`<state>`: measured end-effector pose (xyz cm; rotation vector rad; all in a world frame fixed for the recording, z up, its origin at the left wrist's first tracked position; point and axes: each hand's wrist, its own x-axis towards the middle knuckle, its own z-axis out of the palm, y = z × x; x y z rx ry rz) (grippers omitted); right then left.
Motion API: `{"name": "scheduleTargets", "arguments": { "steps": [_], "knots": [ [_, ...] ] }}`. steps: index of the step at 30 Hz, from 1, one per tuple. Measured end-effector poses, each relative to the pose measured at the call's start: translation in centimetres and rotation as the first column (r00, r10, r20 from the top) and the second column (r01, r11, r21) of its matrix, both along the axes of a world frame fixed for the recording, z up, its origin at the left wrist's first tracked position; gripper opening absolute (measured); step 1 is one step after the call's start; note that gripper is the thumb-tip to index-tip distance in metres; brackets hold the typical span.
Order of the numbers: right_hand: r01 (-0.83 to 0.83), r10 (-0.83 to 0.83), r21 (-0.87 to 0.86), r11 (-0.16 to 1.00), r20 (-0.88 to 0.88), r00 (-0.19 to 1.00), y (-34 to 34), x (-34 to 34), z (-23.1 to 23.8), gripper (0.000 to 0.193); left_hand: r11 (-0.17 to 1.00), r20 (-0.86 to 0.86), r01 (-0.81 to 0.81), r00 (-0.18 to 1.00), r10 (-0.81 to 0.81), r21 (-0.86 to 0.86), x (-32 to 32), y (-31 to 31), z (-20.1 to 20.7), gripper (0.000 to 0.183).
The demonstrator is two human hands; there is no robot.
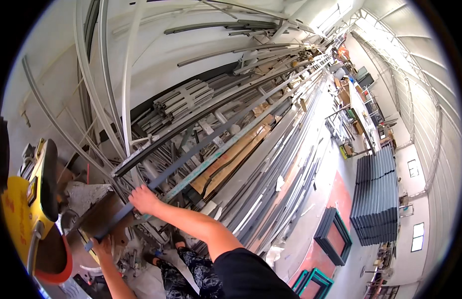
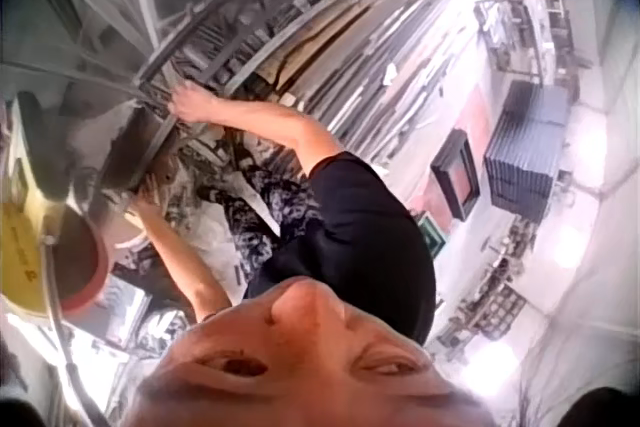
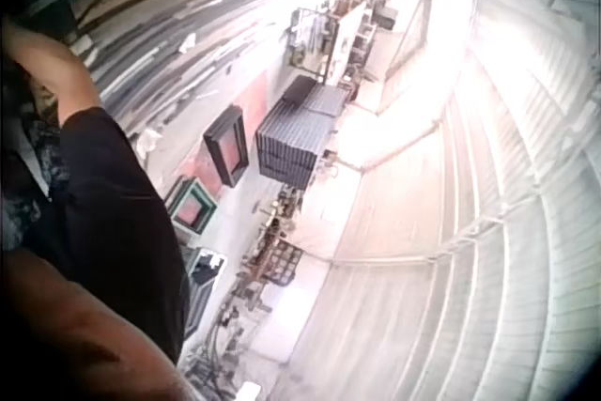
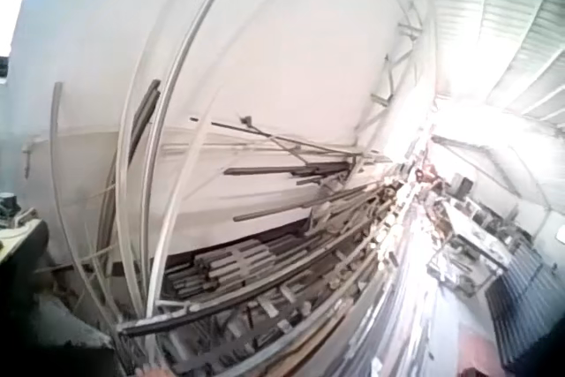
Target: The person interacts with a control panel and uses a miter saw to cut metal profiles to size, then picks up the cut pieces and fits them into the slots of a green window frame assembly on the floor.
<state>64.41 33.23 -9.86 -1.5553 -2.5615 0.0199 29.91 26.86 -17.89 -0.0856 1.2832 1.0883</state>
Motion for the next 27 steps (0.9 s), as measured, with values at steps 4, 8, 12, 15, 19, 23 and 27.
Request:
{"name": "scheduleTargets", "arguments": {
  "steps": [4, 8, 12, 15, 19, 23, 27],
  "knots": [
    [-0.036, 0.037, 0.04, 0.999, -0.019, 0.999, -1.5, -0.7, 1.6, 0.028, 0.993, -0.05, -0.115, 0.992, 0.116, 0.02, -1.5, -1.4, 1.1, 0.064],
    [-0.003, 0.003, -0.035, 0.999, 0.006, 1.0, 0.5, 1.4, 0.0, 0.03, 1.0, -0.049, -0.015, 0.999, 0.015, 0.018, 1.8, 1.0, 2.4, 0.065],
    [0.029, -0.029, -0.026, 0.999, 0.027, 0.999, 3.1, 1.8, 0.4, 0.036, 1.0, -0.039, 0.008, 0.999, -0.007, 0.019, 0.5, 3.6, -0.4, 0.064],
    [0.047, -0.044, -0.076, 0.996, 0.036, 0.998, 4.7, -0.4, 0.6, 0.022, 0.915, -0.345, 0.292, 0.919, -0.188, 0.278, -1.7, 4.0, 0.3, 0.052],
    [0.033, -0.03, -0.239, 0.97, 0.018, 0.999, 5.2, -1.0, 2.2, 0.013, 0.981, 0.0, -0.065, 0.998, 0.066, 0.184, 0.2, 2.8, -1.3, 0.028],
    [0.034, -0.024, -0.076, 0.997, 0.123, 0.992, 6.1, 2.8, 1.5, 0.03, 0.996, -0.171, -0.073, 0.983, 0.065, -0.043, 7.2, 7.6, 5.7, 0.045],
    [-0.025, 0.026, -0.078, 0.997, 0.018, 0.999, 5.8, 0.0, 0.1, 0.033, 0.984, -0.275, -0.138, 0.956, 0.104, -0.108, 5.1, 6.6, 6.3, 0.045]
  ]
}}
